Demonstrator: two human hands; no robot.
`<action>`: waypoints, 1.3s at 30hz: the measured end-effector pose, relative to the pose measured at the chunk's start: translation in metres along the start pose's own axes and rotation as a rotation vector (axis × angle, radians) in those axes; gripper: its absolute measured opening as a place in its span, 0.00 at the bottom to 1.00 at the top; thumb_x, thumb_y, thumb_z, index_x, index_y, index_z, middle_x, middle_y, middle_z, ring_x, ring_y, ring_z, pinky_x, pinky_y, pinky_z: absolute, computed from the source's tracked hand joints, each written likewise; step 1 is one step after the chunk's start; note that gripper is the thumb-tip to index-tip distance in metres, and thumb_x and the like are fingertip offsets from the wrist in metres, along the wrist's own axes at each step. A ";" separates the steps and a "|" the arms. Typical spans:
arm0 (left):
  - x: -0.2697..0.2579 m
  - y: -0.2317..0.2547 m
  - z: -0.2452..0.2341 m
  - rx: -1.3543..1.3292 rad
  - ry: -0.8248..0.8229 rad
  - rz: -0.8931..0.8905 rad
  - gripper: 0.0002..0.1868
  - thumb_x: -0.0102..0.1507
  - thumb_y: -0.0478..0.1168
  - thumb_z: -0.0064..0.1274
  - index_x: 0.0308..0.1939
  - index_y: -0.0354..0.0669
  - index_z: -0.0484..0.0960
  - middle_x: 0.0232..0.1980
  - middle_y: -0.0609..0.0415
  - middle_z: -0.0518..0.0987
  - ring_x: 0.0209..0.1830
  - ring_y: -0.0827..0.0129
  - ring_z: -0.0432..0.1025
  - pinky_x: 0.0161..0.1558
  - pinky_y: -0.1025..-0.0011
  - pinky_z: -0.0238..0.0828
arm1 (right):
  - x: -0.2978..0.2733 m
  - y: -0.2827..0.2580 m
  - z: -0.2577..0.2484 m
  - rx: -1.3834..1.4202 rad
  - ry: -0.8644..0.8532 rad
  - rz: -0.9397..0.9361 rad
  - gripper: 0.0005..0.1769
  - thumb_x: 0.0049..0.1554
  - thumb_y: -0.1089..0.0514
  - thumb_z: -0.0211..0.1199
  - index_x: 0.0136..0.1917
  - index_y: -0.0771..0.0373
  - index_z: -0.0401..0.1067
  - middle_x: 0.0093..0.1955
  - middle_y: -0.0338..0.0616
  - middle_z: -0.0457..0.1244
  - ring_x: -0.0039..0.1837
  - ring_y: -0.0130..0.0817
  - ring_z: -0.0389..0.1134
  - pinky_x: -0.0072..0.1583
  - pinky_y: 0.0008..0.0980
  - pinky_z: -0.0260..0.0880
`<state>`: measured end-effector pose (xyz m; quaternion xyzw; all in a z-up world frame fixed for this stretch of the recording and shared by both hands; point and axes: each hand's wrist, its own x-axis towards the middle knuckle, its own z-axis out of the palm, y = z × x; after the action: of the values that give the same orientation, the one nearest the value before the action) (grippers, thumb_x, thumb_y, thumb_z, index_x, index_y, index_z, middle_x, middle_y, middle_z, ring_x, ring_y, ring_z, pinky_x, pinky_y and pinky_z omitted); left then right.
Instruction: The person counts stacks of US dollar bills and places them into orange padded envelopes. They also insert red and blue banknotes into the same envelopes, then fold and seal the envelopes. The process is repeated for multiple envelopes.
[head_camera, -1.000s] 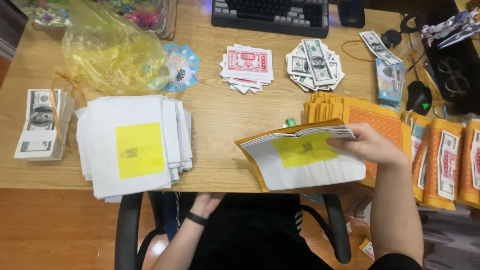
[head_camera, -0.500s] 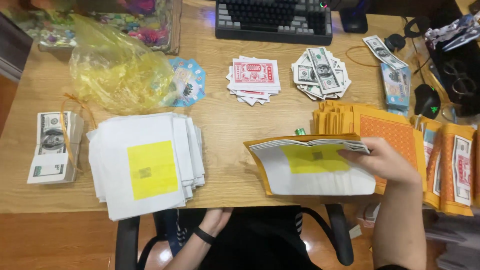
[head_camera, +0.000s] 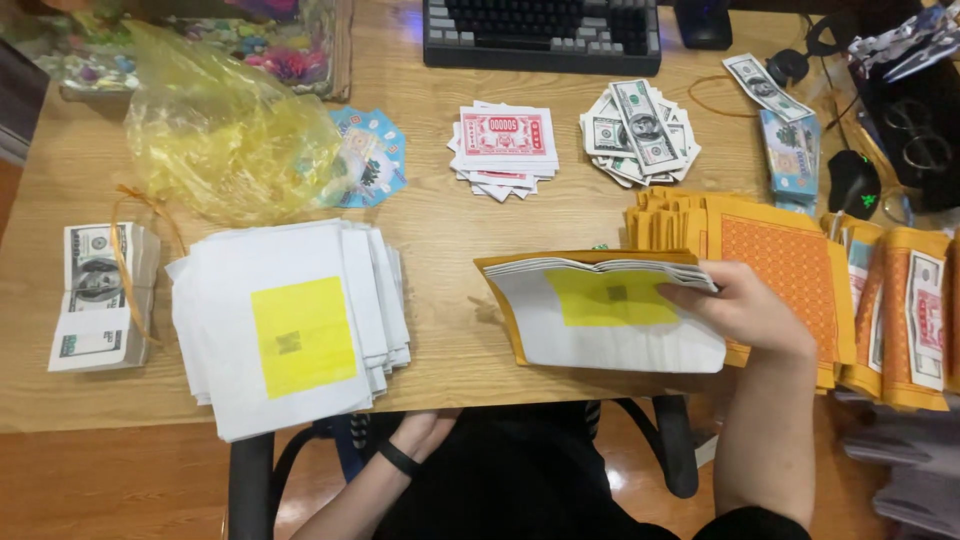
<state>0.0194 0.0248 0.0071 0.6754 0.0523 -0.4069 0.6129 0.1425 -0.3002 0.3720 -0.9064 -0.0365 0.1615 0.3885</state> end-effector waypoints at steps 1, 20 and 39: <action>-0.004 0.001 -0.003 0.015 0.004 -0.004 0.30 0.61 0.51 0.48 0.61 0.34 0.74 0.62 0.35 0.72 0.63 0.46 0.65 0.64 0.53 0.59 | 0.000 0.000 0.000 -0.010 0.021 0.038 0.09 0.54 0.58 0.64 0.43 0.65 0.79 0.36 0.38 0.66 0.39 0.29 0.63 0.41 0.29 0.61; -0.209 0.239 -0.029 0.344 -0.199 0.518 0.17 0.64 0.35 0.43 0.54 0.35 0.80 0.54 0.31 0.79 0.56 0.37 0.72 0.57 0.47 0.66 | 0.013 0.060 0.063 0.637 0.163 -0.264 0.20 0.46 0.71 0.67 0.54 0.73 0.74 0.42 0.61 0.68 0.39 0.49 0.70 0.45 0.49 0.73; -0.150 0.290 -0.057 -0.241 0.315 0.588 0.18 0.56 0.32 0.62 0.49 0.37 0.77 0.33 0.52 0.82 0.29 0.73 0.74 0.31 0.73 0.78 | -0.001 -0.007 0.080 0.725 0.075 -0.235 0.17 0.45 0.70 0.69 0.50 0.69 0.76 0.46 0.58 0.70 0.45 0.46 0.72 0.47 0.47 0.74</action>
<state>0.1127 0.0685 0.3218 0.6387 -0.0029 -0.0946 0.7636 0.1167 -0.2406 0.3255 -0.7050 -0.0666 0.0848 0.7010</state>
